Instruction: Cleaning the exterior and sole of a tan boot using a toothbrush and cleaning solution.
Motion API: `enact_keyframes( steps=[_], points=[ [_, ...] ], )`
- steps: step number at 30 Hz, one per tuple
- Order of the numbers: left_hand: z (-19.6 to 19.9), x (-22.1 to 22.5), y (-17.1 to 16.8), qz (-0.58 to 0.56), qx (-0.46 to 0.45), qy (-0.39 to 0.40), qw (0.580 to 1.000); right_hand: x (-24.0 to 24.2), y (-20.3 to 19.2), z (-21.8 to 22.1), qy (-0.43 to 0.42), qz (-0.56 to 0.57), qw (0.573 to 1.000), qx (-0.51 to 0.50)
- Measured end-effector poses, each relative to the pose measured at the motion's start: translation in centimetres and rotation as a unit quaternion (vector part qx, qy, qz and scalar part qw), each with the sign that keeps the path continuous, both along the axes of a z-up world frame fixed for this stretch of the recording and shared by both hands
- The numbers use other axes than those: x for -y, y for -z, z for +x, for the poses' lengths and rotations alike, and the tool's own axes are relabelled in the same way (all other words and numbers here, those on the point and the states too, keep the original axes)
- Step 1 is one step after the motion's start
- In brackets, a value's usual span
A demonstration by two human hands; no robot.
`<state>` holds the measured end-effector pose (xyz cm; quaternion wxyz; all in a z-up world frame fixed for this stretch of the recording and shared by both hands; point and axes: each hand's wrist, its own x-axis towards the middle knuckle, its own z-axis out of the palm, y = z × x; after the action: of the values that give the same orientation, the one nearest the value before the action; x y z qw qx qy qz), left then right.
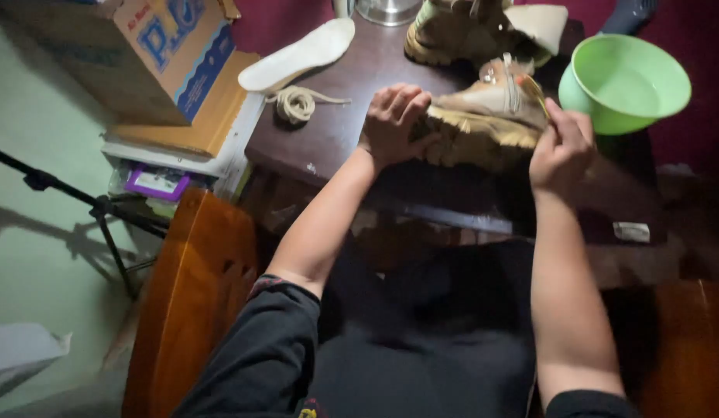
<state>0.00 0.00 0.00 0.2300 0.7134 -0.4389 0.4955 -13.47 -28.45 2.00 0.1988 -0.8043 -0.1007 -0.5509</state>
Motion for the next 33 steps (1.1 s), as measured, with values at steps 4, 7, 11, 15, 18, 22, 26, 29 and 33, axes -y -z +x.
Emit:
enact_keyframes(
  steps=[4, 7, 11, 15, 18, 22, 26, 29, 33],
  points=[
    [-4.7, -0.5, 1.2, 0.060, -0.053, -0.100, 0.992, 0.7, 0.2, -0.9, 0.061, -0.067, 0.995, -0.048],
    [-5.4, -0.8, 0.8, 0.045, -0.026, -0.105, 0.993, -1.0, -1.5, -1.1, 0.090, -0.085, 0.991, -0.060],
    [-5.2, -0.6, 1.7, 0.006, -0.107, -0.094, 0.990, -4.8, -2.0, -1.9, 0.002, -0.054, 0.991, -0.119],
    [-4.5, 0.0, 4.6, -0.079, -0.206, -0.072, 0.973, -8.6, -3.4, -3.3, -0.060, -0.063, 0.977, -0.195],
    [-4.9, -0.3, 5.1, -0.087, -0.209, -0.039, 0.973, -9.3, -4.5, -3.7, 0.007, -0.059, 0.953, -0.299],
    [-6.0, -0.7, 4.1, -0.097, -0.207, -0.012, 0.973, -11.0, -5.3, -4.8, -0.053, -0.029, 0.957, -0.285],
    [-6.1, -0.8, 3.1, -0.093, -0.192, -0.030, 0.976, -6.7, -3.9, -2.4, -0.002, -0.041, 0.953, -0.299],
    [-6.4, -0.8, 3.7, -0.092, -0.207, -0.040, 0.973, -1.4, -2.8, -1.2, 0.041, 0.038, 0.938, -0.341],
    [-5.9, -0.7, 4.1, -0.095, -0.214, -0.042, 0.971, 1.8, -3.5, -2.2, 0.153, 0.005, 0.930, -0.334]
  ],
)
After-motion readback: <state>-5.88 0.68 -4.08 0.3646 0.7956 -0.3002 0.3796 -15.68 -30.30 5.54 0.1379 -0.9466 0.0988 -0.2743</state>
